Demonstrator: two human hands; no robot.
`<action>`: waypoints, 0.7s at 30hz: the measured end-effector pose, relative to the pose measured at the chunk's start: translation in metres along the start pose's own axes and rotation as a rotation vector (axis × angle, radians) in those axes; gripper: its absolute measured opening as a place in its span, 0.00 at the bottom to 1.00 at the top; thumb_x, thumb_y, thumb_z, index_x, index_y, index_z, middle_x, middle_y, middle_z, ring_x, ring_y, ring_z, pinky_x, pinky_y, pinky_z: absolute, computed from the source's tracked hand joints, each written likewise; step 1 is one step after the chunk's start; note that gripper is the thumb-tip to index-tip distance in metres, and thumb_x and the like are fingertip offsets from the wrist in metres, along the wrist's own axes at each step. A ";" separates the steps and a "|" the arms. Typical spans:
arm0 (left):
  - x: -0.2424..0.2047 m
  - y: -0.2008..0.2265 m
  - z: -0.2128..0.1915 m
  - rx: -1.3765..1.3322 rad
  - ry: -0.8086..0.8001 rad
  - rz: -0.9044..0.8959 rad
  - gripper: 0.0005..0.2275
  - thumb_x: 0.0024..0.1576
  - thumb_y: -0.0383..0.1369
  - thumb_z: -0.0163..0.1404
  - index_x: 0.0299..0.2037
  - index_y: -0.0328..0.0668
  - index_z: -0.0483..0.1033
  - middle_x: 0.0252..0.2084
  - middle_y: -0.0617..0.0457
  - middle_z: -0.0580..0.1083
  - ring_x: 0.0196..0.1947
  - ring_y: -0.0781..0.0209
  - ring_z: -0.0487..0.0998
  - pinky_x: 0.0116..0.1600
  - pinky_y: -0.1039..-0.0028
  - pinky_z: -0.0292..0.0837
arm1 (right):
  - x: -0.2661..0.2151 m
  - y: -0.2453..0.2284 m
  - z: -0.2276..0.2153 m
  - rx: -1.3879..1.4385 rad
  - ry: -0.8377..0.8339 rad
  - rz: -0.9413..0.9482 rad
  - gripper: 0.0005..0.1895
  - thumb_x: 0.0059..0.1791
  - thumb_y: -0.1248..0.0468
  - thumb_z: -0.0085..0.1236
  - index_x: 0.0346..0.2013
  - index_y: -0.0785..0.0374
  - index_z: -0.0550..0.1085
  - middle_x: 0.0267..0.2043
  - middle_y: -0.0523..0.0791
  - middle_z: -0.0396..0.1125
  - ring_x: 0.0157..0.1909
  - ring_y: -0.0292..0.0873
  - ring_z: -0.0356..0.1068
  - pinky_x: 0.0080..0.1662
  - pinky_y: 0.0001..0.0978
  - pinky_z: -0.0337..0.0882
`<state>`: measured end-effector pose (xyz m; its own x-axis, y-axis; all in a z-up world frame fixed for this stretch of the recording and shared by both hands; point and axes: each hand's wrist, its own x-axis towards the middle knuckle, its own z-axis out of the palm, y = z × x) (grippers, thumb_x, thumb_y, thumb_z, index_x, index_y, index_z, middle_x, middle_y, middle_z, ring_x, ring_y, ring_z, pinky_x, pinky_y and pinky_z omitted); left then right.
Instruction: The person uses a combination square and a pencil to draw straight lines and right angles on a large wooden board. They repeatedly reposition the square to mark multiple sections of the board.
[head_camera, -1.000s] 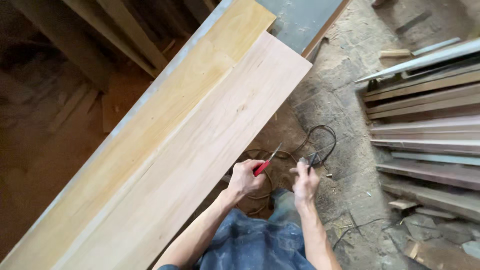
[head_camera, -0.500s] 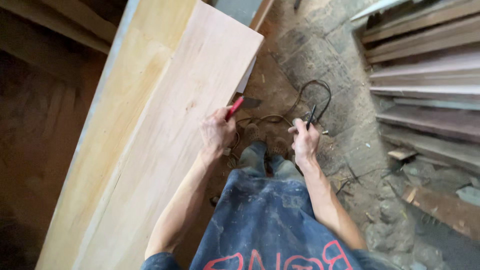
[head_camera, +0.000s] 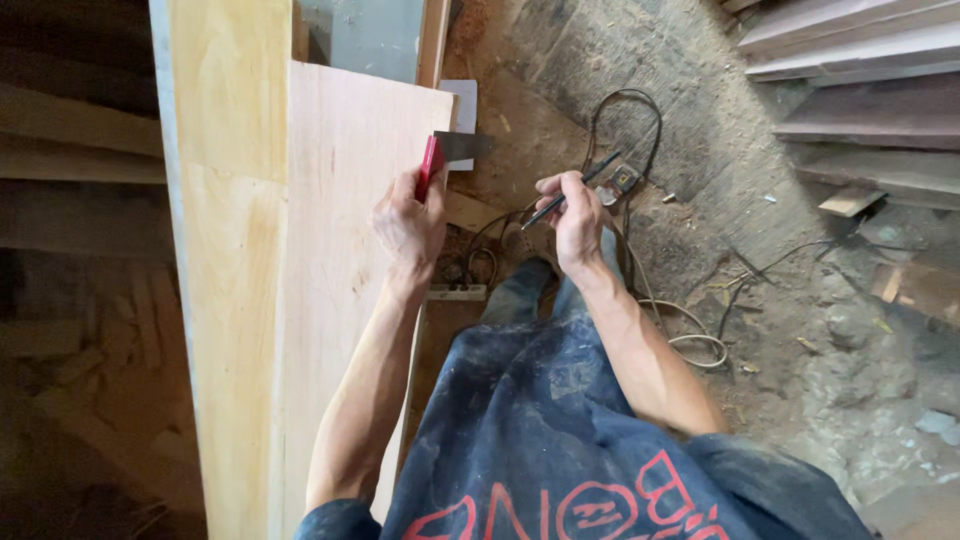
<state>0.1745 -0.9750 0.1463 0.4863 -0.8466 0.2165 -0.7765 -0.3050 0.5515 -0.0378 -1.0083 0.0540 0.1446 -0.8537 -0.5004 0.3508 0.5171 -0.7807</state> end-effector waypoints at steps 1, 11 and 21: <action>0.005 0.000 0.006 0.012 0.007 0.030 0.07 0.60 0.35 0.59 0.41 0.41 0.81 0.31 0.45 0.79 0.27 0.48 0.80 0.33 0.62 0.73 | 0.005 -0.001 -0.001 0.012 0.004 -0.013 0.22 0.59 0.49 0.43 0.35 0.64 0.75 0.28 0.42 0.67 0.26 0.33 0.67 0.30 0.24 0.68; 0.006 0.022 0.032 0.206 0.157 0.068 0.06 0.60 0.33 0.59 0.42 0.43 0.79 0.30 0.47 0.75 0.30 0.47 0.77 0.35 0.59 0.72 | 0.044 0.004 -0.019 0.195 -0.037 0.085 0.21 0.60 0.47 0.46 0.46 0.63 0.72 0.31 0.42 0.64 0.32 0.34 0.68 0.35 0.30 0.76; -0.001 0.027 0.029 0.210 0.162 0.055 0.07 0.61 0.32 0.61 0.43 0.39 0.79 0.32 0.46 0.76 0.30 0.47 0.77 0.35 0.60 0.71 | 0.066 -0.014 -0.003 0.335 -0.168 0.131 0.10 0.60 0.59 0.51 0.49 0.62 0.69 0.44 0.45 0.69 0.43 0.39 0.73 0.48 0.34 0.78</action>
<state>0.1411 -0.9949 0.1373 0.4860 -0.7883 0.3773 -0.8612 -0.3585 0.3602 -0.0362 -1.0715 0.0311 0.3477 -0.7947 -0.4976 0.5979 0.5967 -0.5352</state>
